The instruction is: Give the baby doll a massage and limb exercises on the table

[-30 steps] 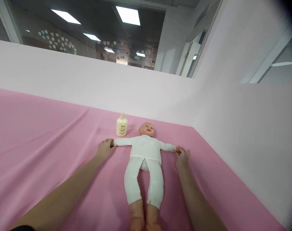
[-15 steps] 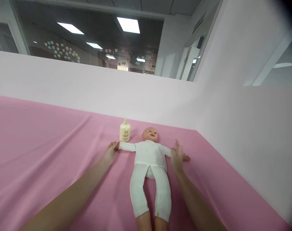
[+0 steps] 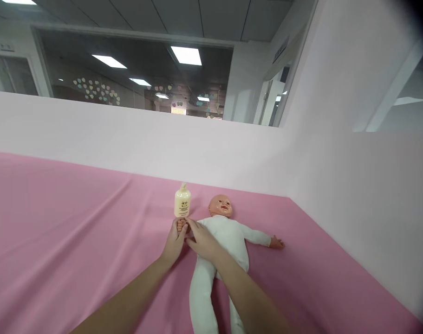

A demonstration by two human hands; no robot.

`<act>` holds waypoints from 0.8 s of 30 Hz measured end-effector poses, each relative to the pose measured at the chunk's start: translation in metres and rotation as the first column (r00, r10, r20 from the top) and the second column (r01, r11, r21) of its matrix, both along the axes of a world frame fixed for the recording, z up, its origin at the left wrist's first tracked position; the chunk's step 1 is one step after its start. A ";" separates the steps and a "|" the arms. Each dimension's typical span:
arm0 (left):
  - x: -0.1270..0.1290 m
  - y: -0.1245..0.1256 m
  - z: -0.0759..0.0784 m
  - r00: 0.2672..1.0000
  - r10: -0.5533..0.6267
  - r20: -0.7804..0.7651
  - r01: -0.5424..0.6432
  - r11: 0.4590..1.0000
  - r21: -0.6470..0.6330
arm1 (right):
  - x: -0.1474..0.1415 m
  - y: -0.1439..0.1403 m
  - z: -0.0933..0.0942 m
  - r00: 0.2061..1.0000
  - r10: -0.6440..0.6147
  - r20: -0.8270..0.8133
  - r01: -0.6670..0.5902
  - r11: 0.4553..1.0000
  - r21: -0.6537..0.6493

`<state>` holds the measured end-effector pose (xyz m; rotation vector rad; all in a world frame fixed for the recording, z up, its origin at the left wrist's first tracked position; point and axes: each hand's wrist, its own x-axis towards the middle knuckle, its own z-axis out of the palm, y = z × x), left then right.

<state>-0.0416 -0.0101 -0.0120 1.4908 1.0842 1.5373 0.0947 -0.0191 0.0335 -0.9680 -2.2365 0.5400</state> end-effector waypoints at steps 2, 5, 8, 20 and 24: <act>0.002 -0.002 0.002 0.996 0.013 -0.083 -0.006 0.996 0.087 | 0.002 0.000 -0.002 0.999 -0.016 -0.042 0.016 1.000 -0.021; 0.004 -0.003 0.002 0.975 0.055 -0.214 -0.003 0.973 0.233 | 0.007 -0.002 0.000 0.994 -0.046 -0.096 0.041 0.998 -0.049; 0.003 -0.003 0.002 0.951 0.066 -0.302 0.026 0.957 0.288 | 0.010 -0.005 0.005 0.992 -0.068 -0.109 0.064 0.997 -0.041; 0.006 -0.011 0.004 0.939 -0.133 -0.317 0.205 0.957 0.207 | 0.015 -0.005 0.003 0.997 -0.081 -0.005 0.081 0.997 0.000; 0.005 -0.010 0.005 0.949 -0.097 -0.301 0.159 0.969 0.189 | 0.015 -0.006 0.004 0.996 -0.073 -0.042 0.071 0.997 -0.040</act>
